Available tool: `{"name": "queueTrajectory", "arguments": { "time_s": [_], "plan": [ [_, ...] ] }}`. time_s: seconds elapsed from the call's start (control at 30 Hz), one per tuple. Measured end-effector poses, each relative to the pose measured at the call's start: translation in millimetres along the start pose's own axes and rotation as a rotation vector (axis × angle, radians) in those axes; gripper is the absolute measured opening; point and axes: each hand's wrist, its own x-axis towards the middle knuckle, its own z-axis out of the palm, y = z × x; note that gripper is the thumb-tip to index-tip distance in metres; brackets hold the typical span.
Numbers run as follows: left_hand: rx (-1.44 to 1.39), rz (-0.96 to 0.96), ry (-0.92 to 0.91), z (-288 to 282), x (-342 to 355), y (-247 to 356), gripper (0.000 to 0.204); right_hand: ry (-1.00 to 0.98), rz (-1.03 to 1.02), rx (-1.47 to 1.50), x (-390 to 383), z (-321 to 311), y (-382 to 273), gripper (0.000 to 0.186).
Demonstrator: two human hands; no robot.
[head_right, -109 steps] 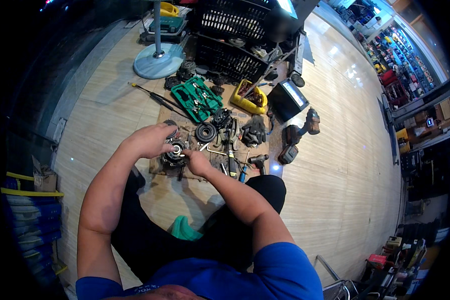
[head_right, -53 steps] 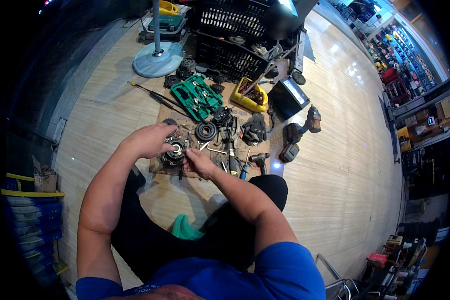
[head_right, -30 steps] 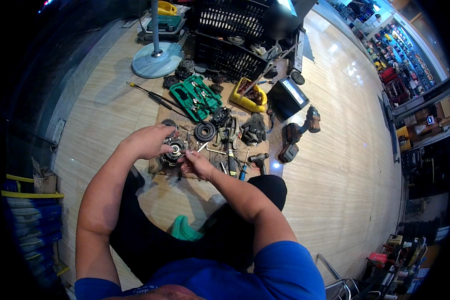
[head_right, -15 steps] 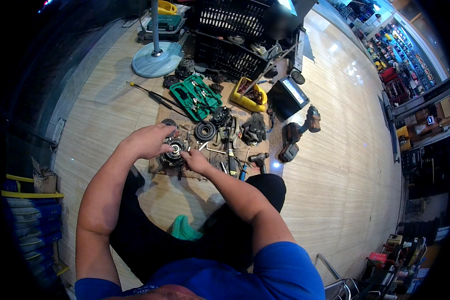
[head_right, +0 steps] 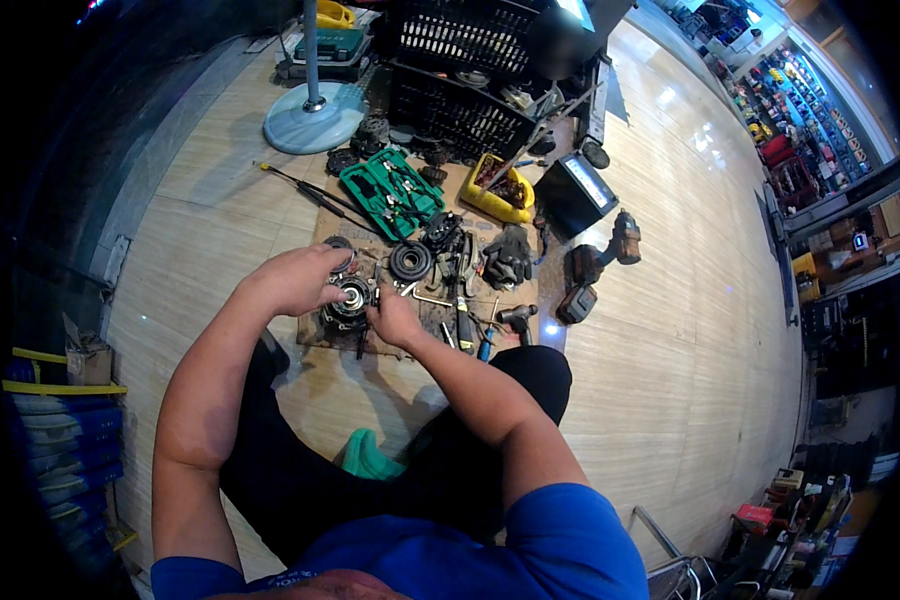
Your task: The person is assembling a circular mechanical component on a wooden board. They use a screwdriver and a wrench to install internal components and tighten hardware while handling gears and bearings.
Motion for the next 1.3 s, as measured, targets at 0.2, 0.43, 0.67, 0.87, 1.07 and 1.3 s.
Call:
{"name": "queueTrajectory", "arguments": {
  "time_s": [0.2,0.43,0.67,0.87,1.07,1.3],
  "plan": [
    [0.016,-0.009,0.021,-0.1,-2.0,2.2,0.062,-0.079,-0.149,-0.158,-2.5,-4.7,-4.4,0.026],
    [0.004,-0.009,0.007,-2.4,-4.1,2.3,0.063,-0.117,-0.128,-0.125,-9.3,-8.8,-14.2,0.027],
    [-0.009,-0.001,-0.005,-1.3,-0.6,2.8,0.064,-0.132,-0.190,-0.064,-6.9,-0.3,2.1,0.027],
    [-0.002,0.003,-0.008,1.2,2.2,1.4,0.065,-0.120,-0.229,0.004,-8.6,-1.8,5.0,0.021],
    [-0.003,0.001,0.019,4.1,1.5,-0.5,0.065,-0.127,-0.116,-0.048,-15.1,-13.3,-23.0,0.041],
    [0.001,0.027,0.031,4.8,2.0,-0.9,0.064,-0.126,-0.010,-0.089,-11.1,-11.6,-23.3,0.043]
  ]
}}
